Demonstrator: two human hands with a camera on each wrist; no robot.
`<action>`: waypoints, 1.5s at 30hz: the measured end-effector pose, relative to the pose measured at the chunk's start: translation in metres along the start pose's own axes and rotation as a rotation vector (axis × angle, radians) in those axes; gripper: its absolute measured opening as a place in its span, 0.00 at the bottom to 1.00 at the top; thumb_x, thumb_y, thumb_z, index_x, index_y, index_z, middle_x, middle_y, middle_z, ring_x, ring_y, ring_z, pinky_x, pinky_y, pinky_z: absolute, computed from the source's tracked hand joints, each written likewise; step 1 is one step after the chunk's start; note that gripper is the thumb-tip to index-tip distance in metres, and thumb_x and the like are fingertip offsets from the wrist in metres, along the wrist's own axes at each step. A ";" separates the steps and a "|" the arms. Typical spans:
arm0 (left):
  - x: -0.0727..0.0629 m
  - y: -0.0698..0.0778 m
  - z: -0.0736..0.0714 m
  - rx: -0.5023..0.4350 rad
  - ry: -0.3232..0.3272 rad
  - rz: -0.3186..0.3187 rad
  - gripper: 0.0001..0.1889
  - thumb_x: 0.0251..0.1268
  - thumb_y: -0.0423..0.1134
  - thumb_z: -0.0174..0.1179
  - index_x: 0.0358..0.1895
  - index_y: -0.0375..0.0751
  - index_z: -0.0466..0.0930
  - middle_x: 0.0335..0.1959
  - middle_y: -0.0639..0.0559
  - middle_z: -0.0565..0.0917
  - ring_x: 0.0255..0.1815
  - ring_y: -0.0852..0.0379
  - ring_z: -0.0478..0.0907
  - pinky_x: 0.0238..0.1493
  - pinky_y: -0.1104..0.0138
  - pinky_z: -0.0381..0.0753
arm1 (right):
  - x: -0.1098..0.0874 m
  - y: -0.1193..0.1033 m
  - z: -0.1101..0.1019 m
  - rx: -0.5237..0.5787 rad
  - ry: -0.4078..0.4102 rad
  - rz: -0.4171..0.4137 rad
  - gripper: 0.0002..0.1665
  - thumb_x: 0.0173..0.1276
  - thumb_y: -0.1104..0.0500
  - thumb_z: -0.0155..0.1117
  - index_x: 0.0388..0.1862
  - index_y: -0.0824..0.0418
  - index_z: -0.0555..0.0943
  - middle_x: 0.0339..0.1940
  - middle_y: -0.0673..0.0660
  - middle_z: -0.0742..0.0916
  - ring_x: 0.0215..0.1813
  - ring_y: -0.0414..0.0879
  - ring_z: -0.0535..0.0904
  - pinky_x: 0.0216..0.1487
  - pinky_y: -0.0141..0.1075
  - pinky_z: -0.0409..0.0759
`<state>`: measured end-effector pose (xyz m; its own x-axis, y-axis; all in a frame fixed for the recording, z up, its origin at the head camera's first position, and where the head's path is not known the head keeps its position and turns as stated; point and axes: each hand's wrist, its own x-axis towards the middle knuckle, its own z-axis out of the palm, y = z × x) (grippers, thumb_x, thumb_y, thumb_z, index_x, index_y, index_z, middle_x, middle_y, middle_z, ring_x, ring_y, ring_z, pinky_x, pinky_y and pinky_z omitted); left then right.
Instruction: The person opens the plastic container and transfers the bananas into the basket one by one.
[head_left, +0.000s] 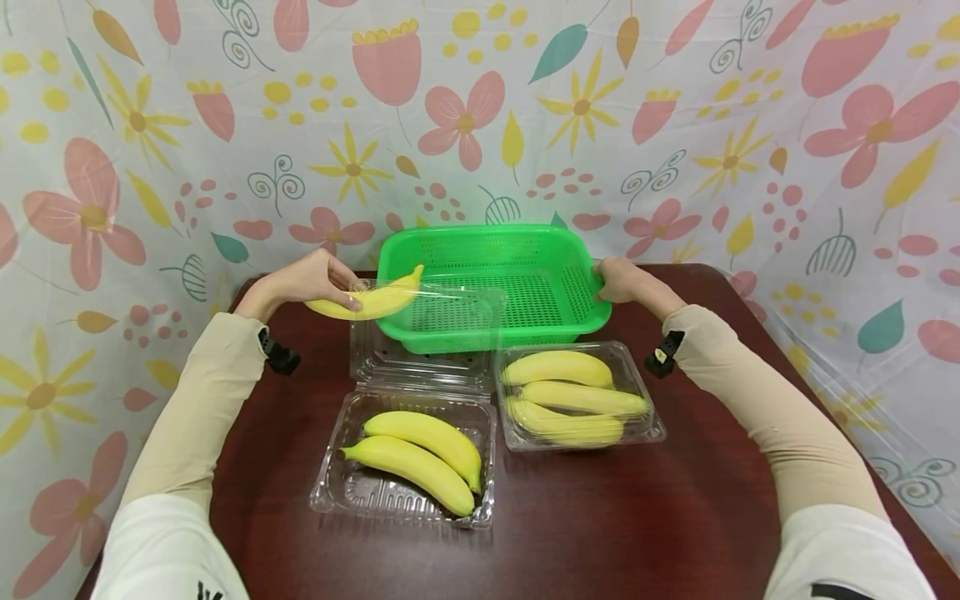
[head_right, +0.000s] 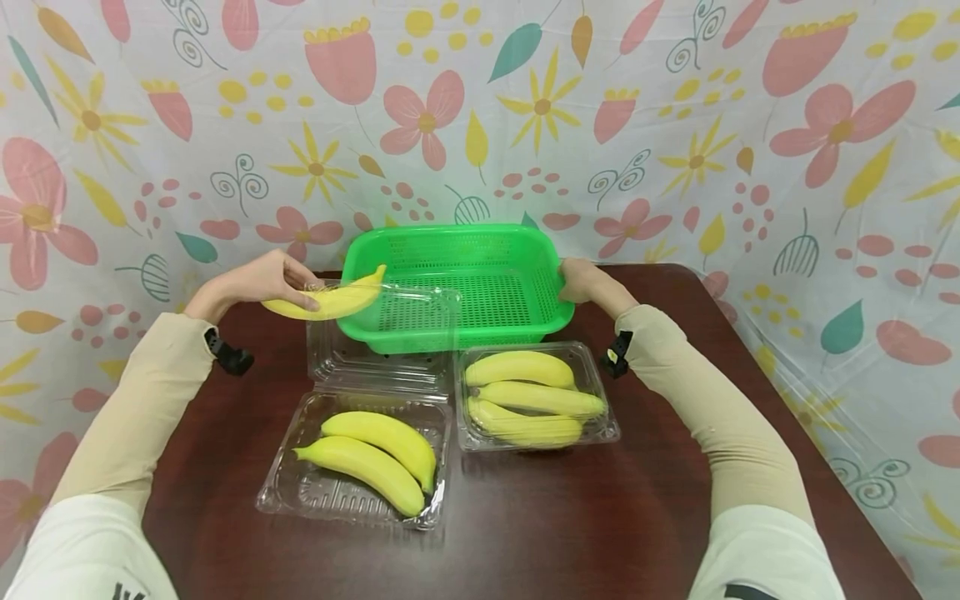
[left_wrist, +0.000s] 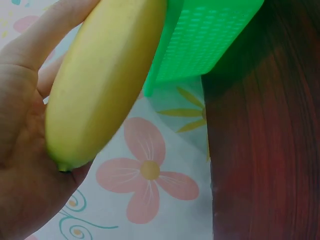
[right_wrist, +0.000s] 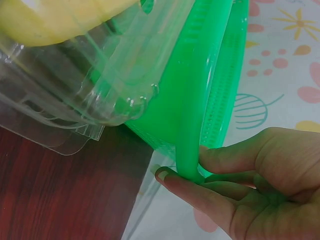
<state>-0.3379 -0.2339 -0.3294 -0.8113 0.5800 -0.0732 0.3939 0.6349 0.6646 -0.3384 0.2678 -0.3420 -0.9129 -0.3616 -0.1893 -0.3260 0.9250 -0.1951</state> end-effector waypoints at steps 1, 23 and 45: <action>0.000 0.000 0.000 -0.003 0.001 0.003 0.16 0.51 0.38 0.73 0.44 0.35 0.87 0.43 0.40 0.88 0.47 0.46 0.85 0.40 0.71 0.82 | 0.000 0.000 0.000 0.001 0.000 0.001 0.13 0.63 0.67 0.65 0.44 0.75 0.80 0.25 0.62 0.79 0.23 0.45 0.65 0.30 0.37 0.67; 0.001 -0.004 0.000 -0.198 0.103 -0.044 0.22 0.57 0.38 0.70 0.56 0.37 0.80 0.49 0.42 0.85 0.49 0.60 0.81 0.45 0.71 0.79 | 0.001 0.001 0.002 0.013 0.018 0.003 0.14 0.62 0.67 0.65 0.23 0.62 0.69 0.18 0.52 0.64 0.22 0.44 0.60 0.30 0.37 0.63; -0.006 -0.008 0.006 -0.476 0.169 -0.022 0.13 0.64 0.35 0.64 0.50 0.36 0.81 0.40 0.56 0.87 0.40 0.61 0.86 0.45 0.65 0.86 | 0.003 0.005 0.002 -0.014 -0.009 0.014 0.26 0.64 0.66 0.64 0.59 0.77 0.74 0.47 0.73 0.82 0.33 0.53 0.76 0.35 0.41 0.73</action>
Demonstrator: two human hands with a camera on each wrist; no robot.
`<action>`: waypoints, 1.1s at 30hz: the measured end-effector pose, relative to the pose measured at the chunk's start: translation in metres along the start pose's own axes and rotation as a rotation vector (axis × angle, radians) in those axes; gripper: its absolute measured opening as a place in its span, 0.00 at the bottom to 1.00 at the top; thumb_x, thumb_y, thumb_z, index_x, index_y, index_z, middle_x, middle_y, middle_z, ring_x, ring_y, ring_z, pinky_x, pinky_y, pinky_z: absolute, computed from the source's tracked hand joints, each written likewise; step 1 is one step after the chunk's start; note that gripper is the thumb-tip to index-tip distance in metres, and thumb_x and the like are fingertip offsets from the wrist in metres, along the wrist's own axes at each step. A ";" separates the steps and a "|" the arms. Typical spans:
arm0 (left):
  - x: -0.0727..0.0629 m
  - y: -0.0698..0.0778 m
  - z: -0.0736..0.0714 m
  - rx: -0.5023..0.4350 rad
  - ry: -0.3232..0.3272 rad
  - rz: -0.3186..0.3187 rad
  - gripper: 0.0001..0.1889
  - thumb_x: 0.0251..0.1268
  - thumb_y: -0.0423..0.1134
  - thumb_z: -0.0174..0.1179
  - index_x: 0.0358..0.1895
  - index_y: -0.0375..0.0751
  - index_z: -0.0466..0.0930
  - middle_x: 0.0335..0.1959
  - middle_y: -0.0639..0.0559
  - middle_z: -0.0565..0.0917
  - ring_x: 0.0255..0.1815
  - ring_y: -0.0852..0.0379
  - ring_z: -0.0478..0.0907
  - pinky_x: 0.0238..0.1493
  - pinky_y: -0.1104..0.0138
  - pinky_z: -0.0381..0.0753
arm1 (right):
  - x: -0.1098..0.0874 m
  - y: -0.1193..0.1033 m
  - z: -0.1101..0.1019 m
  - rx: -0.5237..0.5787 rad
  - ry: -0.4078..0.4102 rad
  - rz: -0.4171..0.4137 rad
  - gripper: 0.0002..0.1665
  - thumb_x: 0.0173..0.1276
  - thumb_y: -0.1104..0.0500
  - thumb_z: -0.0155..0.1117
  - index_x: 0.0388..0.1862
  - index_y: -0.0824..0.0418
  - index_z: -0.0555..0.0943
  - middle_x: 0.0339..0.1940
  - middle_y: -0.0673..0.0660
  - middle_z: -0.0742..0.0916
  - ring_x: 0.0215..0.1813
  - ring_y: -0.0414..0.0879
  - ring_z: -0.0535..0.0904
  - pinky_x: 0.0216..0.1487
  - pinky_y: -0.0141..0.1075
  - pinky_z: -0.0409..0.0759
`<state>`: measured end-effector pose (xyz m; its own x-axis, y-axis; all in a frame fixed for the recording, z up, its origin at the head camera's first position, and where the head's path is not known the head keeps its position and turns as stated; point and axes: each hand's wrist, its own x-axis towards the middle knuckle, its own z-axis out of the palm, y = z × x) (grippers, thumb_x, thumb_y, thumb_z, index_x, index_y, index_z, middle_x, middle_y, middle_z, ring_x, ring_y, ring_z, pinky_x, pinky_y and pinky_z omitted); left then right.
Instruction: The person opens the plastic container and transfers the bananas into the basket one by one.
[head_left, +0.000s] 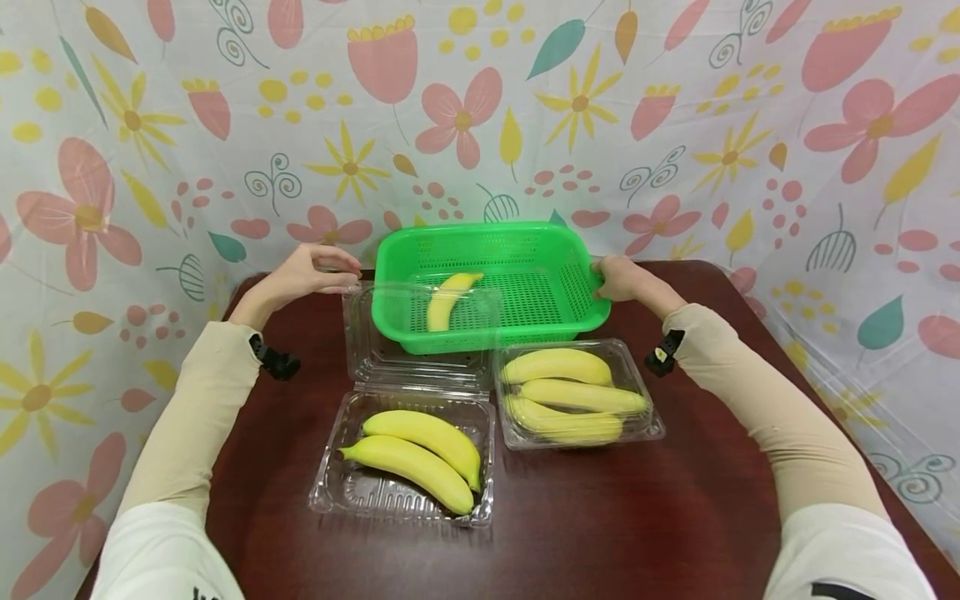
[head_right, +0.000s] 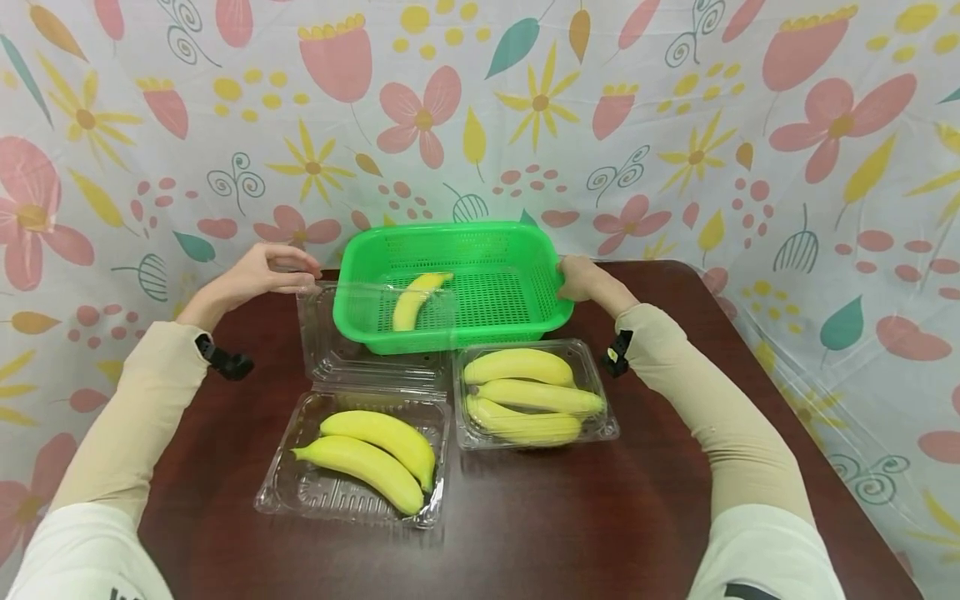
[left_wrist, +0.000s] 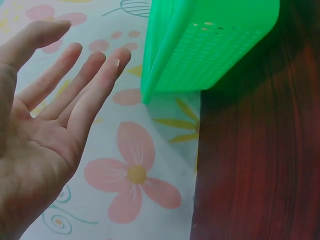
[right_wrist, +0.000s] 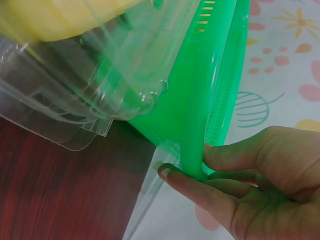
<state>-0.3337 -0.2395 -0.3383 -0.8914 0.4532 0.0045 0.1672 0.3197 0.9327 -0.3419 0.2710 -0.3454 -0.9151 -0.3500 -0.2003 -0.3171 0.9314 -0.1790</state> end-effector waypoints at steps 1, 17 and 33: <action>-0.004 -0.001 -0.001 -0.016 0.004 0.014 0.12 0.65 0.35 0.63 0.49 0.36 0.81 0.40 0.56 0.87 0.39 0.60 0.86 0.45 0.66 0.85 | 0.000 0.000 0.000 -0.001 -0.004 -0.002 0.25 0.64 0.66 0.64 0.58 0.77 0.74 0.47 0.75 0.82 0.33 0.54 0.76 0.36 0.41 0.73; -0.069 0.017 0.008 0.042 0.106 0.352 0.07 0.69 0.28 0.55 0.37 0.35 0.83 0.29 0.56 0.86 0.30 0.60 0.83 0.33 0.72 0.83 | -0.002 0.000 -0.001 0.019 0.009 -0.013 0.15 0.64 0.66 0.65 0.46 0.76 0.78 0.28 0.67 0.78 0.24 0.45 0.65 0.31 0.38 0.65; -0.093 0.036 0.043 0.241 -0.330 0.282 0.07 0.70 0.30 0.55 0.45 0.33 0.81 0.39 0.55 0.85 0.41 0.61 0.83 0.45 0.67 0.83 | 0.001 0.002 0.000 0.036 0.010 -0.014 0.27 0.63 0.66 0.66 0.59 0.79 0.74 0.33 0.69 0.82 0.21 0.45 0.62 0.31 0.38 0.67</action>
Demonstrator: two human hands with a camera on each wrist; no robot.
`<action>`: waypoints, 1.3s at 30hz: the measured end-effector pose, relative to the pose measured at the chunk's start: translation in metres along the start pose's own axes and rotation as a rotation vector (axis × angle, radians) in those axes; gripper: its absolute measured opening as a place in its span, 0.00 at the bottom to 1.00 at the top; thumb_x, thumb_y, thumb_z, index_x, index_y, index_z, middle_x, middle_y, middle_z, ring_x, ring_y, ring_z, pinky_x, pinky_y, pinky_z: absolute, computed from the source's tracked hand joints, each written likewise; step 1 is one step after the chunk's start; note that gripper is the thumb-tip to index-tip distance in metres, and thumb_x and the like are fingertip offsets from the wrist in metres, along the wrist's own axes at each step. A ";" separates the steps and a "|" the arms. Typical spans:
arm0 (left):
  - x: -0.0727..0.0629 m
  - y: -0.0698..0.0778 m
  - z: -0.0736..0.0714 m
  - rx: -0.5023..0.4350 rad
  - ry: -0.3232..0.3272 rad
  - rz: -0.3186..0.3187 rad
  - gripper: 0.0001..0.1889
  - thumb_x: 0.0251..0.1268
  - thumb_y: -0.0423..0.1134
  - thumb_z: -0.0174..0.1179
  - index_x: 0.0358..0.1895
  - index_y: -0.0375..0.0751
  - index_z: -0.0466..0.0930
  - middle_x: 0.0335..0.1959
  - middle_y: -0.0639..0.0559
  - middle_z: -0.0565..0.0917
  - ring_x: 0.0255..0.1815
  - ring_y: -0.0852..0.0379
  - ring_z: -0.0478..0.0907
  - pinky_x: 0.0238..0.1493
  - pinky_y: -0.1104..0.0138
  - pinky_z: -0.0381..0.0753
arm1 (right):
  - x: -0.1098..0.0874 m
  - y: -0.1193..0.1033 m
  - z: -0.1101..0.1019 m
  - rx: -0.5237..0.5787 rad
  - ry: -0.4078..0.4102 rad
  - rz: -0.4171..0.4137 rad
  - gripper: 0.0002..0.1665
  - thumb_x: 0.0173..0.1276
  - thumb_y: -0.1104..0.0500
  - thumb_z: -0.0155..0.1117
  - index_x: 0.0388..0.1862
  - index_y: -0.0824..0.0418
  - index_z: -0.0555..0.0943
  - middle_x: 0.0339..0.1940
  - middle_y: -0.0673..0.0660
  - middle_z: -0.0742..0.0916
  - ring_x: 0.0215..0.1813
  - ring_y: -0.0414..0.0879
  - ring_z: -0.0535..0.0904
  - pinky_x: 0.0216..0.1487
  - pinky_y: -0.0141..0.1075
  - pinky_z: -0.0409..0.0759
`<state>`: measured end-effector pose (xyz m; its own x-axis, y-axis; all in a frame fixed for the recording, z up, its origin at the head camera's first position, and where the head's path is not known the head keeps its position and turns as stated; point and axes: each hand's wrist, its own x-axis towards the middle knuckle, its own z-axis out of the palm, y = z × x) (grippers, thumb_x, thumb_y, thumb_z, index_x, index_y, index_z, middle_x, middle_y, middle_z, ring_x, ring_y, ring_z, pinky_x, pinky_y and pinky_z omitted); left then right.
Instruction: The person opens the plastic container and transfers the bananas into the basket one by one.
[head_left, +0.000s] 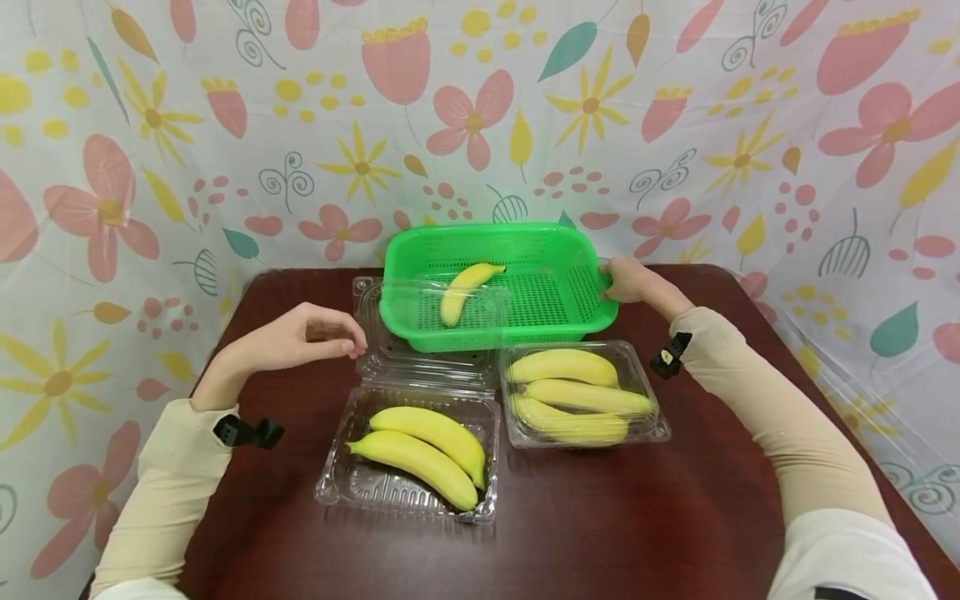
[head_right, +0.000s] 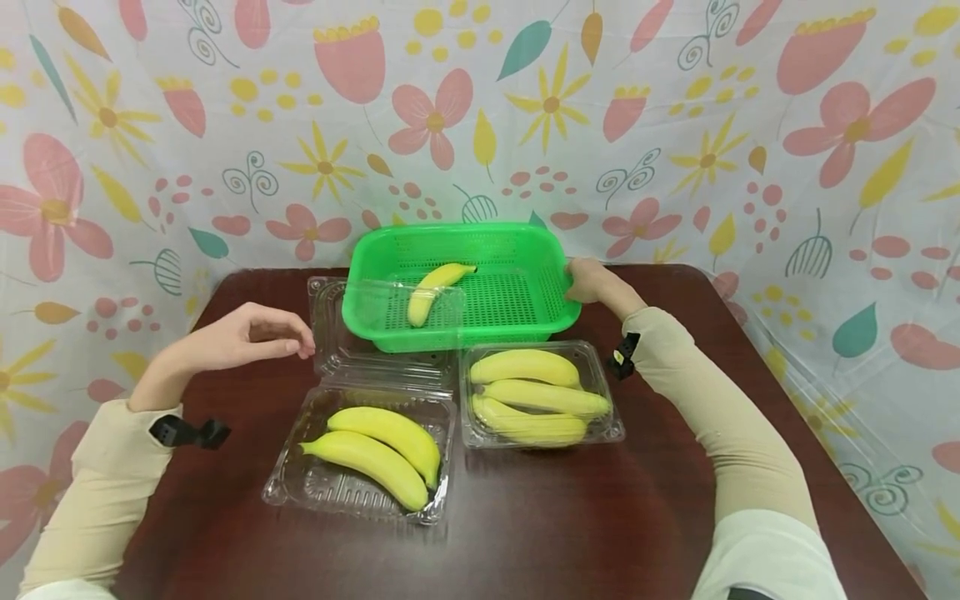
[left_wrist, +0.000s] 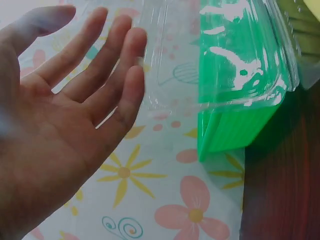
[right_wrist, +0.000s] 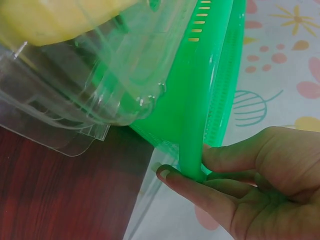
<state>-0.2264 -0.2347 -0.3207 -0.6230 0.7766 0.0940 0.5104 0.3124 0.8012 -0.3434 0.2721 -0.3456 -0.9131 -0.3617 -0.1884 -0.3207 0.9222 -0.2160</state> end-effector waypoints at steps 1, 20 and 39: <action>0.000 0.001 0.002 0.001 -0.022 -0.011 0.08 0.70 0.30 0.55 0.46 0.34 0.81 0.39 0.53 0.85 0.41 0.62 0.82 0.45 0.66 0.83 | 0.000 0.000 0.000 -0.005 -0.003 0.002 0.29 0.63 0.66 0.65 0.60 0.80 0.72 0.40 0.73 0.83 0.22 0.46 0.65 0.32 0.38 0.67; 0.022 0.016 0.055 0.147 -0.380 -0.214 0.19 0.75 0.43 0.50 0.62 0.39 0.75 0.57 0.44 0.81 0.56 0.51 0.80 0.56 0.62 0.79 | -0.002 0.000 0.001 -0.003 -0.024 0.024 0.34 0.64 0.65 0.65 0.65 0.81 0.66 0.63 0.79 0.72 0.31 0.50 0.77 0.35 0.38 0.70; 0.026 0.012 0.094 0.371 -0.514 -0.302 0.18 0.69 0.42 0.57 0.58 0.40 0.78 0.50 0.50 0.82 0.52 0.54 0.79 0.51 0.62 0.78 | 0.000 0.000 0.001 0.005 0.011 0.004 0.11 0.63 0.66 0.65 0.38 0.74 0.77 0.22 0.57 0.72 0.24 0.45 0.61 0.31 0.37 0.64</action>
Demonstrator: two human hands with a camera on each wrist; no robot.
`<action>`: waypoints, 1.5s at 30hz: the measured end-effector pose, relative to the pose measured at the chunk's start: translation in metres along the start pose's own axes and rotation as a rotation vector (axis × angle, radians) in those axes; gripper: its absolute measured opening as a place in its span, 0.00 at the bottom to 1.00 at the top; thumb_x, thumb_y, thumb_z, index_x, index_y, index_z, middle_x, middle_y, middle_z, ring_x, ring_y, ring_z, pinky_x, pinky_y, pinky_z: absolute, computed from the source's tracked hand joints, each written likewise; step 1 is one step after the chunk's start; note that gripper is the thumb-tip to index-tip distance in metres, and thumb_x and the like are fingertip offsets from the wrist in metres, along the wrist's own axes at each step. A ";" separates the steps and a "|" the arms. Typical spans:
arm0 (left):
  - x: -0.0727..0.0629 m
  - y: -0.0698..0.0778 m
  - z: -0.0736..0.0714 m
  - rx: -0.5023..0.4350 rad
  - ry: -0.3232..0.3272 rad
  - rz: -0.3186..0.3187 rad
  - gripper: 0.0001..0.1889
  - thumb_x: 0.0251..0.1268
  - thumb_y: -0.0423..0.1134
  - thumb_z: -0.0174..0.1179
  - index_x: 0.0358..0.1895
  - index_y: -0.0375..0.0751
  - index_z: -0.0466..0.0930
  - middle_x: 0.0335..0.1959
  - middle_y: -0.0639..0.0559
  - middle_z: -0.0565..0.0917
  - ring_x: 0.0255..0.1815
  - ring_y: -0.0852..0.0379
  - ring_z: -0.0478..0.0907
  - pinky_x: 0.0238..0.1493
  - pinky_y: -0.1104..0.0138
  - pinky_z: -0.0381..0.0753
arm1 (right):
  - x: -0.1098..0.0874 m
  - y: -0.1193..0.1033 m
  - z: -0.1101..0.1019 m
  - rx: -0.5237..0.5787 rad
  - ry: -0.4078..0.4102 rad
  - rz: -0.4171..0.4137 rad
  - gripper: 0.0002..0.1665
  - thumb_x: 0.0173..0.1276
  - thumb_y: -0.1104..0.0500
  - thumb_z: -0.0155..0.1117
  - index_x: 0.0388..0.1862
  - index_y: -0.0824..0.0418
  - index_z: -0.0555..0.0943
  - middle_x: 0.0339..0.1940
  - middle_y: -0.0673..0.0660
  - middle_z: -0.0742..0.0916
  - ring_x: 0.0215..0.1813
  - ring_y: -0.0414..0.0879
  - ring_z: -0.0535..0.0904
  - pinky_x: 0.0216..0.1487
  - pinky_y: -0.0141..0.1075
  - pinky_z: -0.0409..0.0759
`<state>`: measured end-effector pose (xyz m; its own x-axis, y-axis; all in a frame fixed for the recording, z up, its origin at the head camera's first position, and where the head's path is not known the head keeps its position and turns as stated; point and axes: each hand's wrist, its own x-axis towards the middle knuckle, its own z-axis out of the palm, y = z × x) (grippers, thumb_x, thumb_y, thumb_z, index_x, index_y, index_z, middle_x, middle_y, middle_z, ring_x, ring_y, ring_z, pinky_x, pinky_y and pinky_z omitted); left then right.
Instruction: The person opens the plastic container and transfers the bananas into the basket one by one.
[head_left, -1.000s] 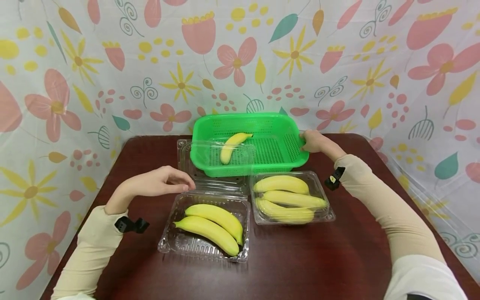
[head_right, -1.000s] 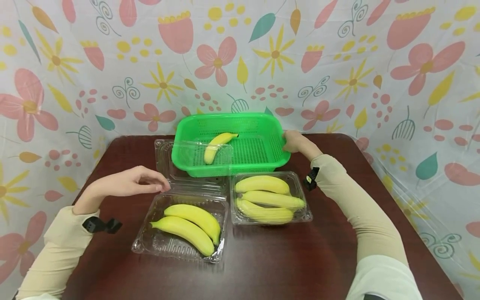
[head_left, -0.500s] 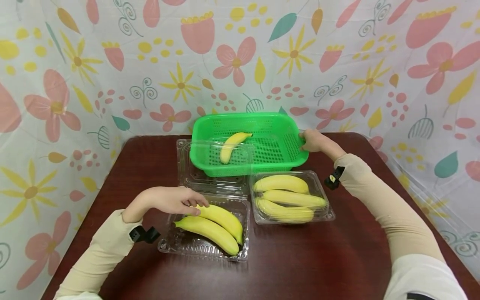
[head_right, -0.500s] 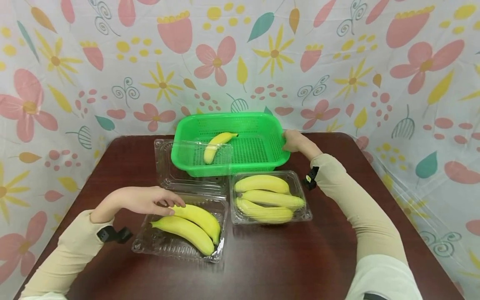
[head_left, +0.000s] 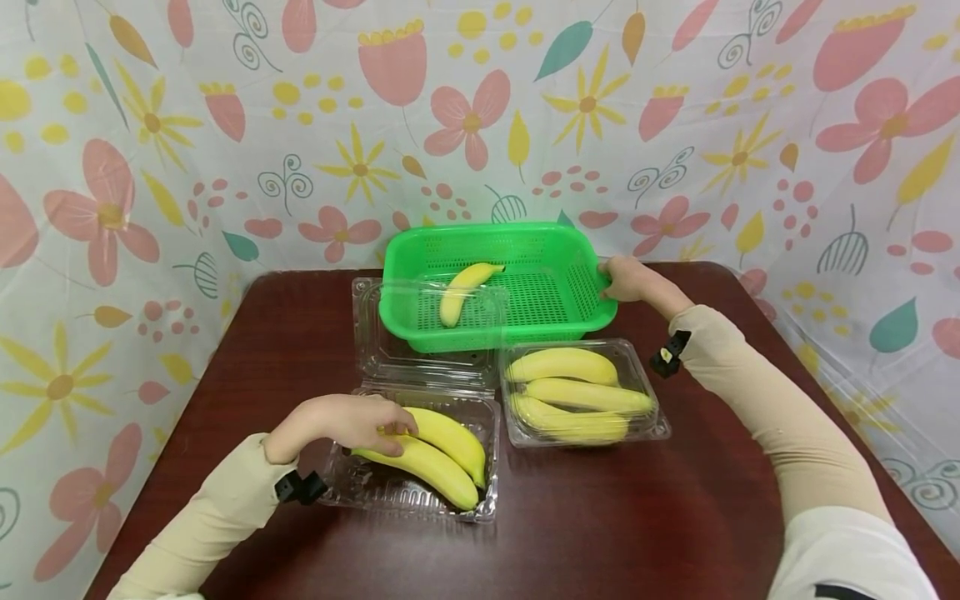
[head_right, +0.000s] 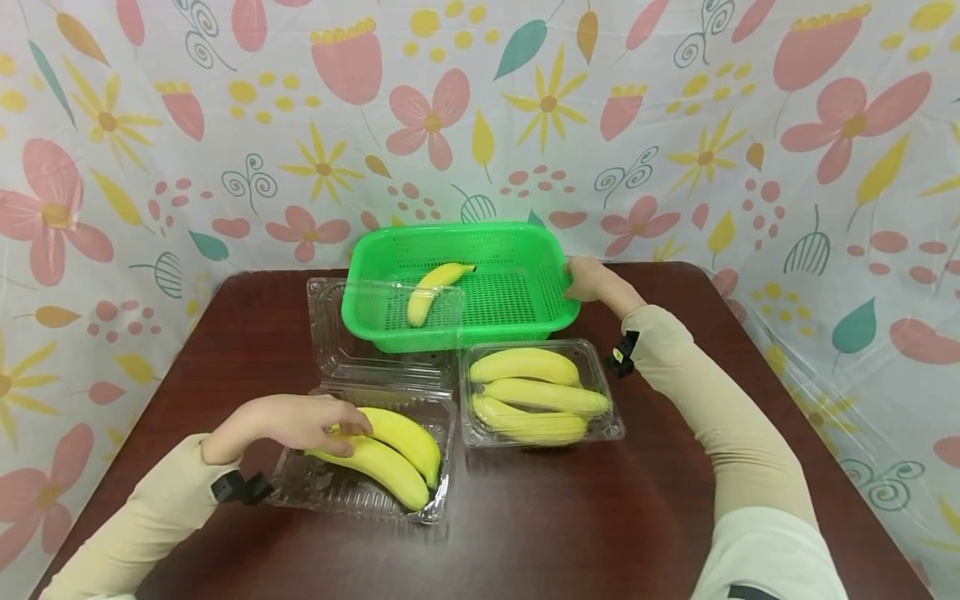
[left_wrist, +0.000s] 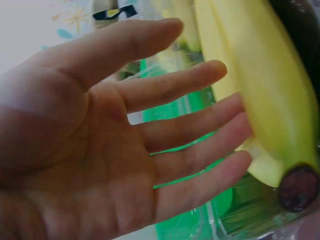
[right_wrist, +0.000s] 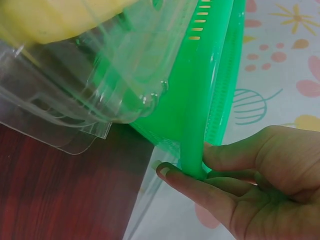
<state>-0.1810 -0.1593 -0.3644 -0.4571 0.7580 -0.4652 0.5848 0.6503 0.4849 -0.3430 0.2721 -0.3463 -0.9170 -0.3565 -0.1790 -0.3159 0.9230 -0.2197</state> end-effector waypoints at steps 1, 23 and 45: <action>0.001 0.000 0.001 0.015 0.008 0.004 0.17 0.68 0.41 0.58 0.57 0.40 0.78 0.49 0.50 0.83 0.50 0.54 0.79 0.50 0.63 0.78 | 0.000 0.000 0.000 0.002 0.000 -0.002 0.13 0.63 0.66 0.65 0.42 0.75 0.78 0.25 0.60 0.76 0.24 0.45 0.63 0.31 0.37 0.65; 0.009 0.030 0.036 0.232 0.073 -0.179 0.15 0.45 0.34 0.74 0.37 0.45 0.80 0.33 0.56 0.77 0.36 0.62 0.71 0.41 0.66 0.76 | -0.002 0.002 0.001 0.010 -0.015 -0.010 0.27 0.63 0.65 0.66 0.58 0.78 0.75 0.49 0.77 0.81 0.26 0.48 0.69 0.33 0.39 0.68; 0.009 0.031 0.033 0.203 0.038 -0.170 0.13 0.50 0.42 0.73 0.27 0.47 0.74 0.25 0.57 0.69 0.29 0.62 0.64 0.31 0.69 0.68 | 0.000 0.000 0.001 -0.011 0.004 -0.006 0.21 0.63 0.66 0.65 0.53 0.76 0.78 0.41 0.71 0.84 0.26 0.47 0.68 0.33 0.39 0.67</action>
<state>-0.1449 -0.1346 -0.3779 -0.5829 0.6427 -0.4972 0.6184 0.7478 0.2417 -0.3427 0.2721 -0.3475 -0.9161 -0.3613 -0.1737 -0.3238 0.9224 -0.2105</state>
